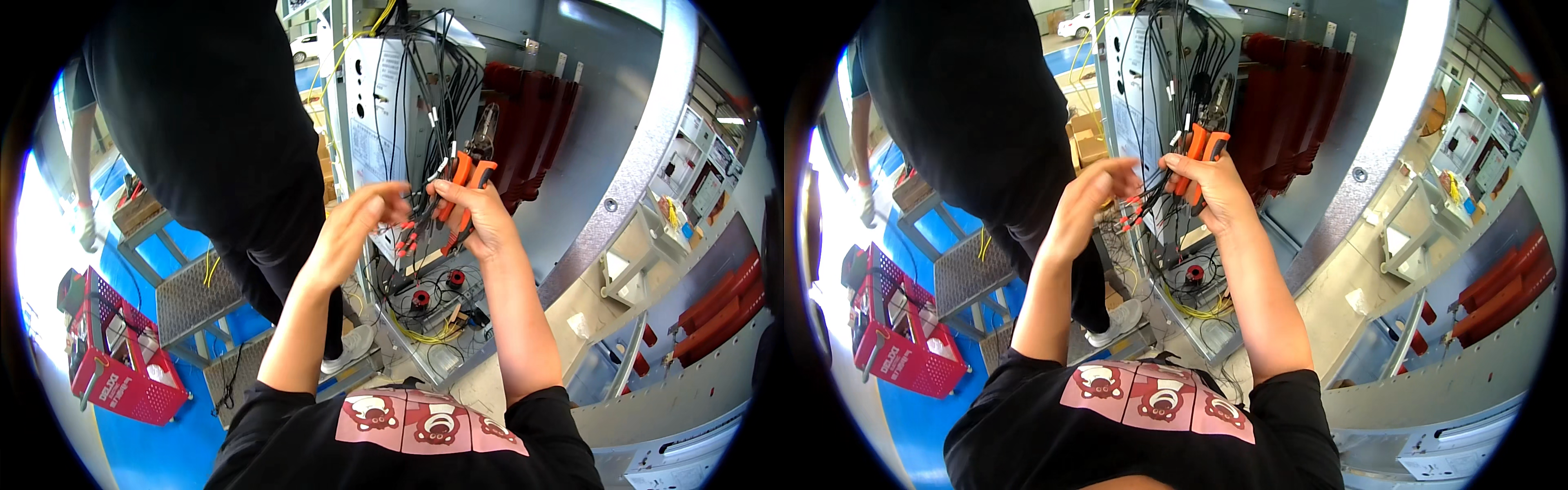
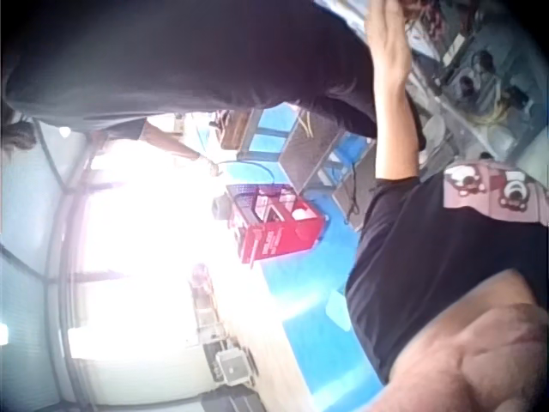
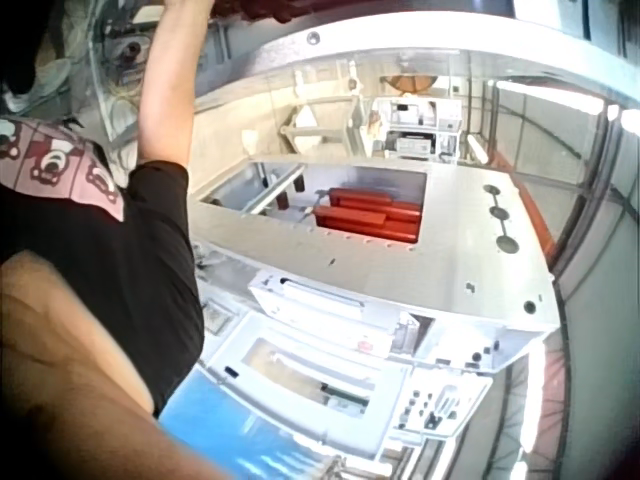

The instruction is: The person strips the insulation from multiple black wires using pliers and organizes them inside an open electrical cabinet. Another person works on the upper section of the cabinet simultaneously.

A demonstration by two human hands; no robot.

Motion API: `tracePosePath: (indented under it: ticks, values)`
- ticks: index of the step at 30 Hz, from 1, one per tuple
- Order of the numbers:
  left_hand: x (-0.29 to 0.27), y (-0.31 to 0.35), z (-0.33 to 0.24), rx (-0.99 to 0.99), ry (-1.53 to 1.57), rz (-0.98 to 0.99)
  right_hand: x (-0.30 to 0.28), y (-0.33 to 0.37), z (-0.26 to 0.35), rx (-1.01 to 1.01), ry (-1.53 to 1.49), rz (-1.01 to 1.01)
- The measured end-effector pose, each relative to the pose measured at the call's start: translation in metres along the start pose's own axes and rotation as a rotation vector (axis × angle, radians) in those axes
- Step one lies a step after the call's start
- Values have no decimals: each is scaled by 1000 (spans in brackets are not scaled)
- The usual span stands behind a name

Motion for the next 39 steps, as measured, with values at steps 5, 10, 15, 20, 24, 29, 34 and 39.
tracePosePath:
  ticks: [5, 10, 15, 20, 24, 29, 34, 39]
  values:
    - [41, -14, -21, 506, -231, -151, 6, 1, -15, 102, -387, 93]
    - [60, -49, -54, 723, -330, -41, 10, 11, 4, 24, -394, 92]
    - [65, -90, -58, 448, -427, 35, -39, 17, 0, -231, 162, -142]
    - [70, -106, -65, 255, -238, 131, -38, 54, 44, -540, 588, -252]
    - [71, -117, -66, 264, -199, 141, -33, 65, 73, -600, 832, -311]
    - [83, -111, -78, 277, -183, 193, -27, 60, 85, -572, 89, -343]
    - [83, -108, -93, 357, -182, 154, 1, 46, 122, -661, 52, -243]
    - [70, -114, -95, 346, -265, 163, 6, 43, 136, -653, 86, -268]
Point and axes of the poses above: each hand's wrist, its own y-axis away from the middle knuckle, its own x-axis out of the palm, z = x × y, the point moved 9 cm from there along -y, towards the middle knuckle, and after that the axes turned 5 degrees about -z, right-handed, at the moved point
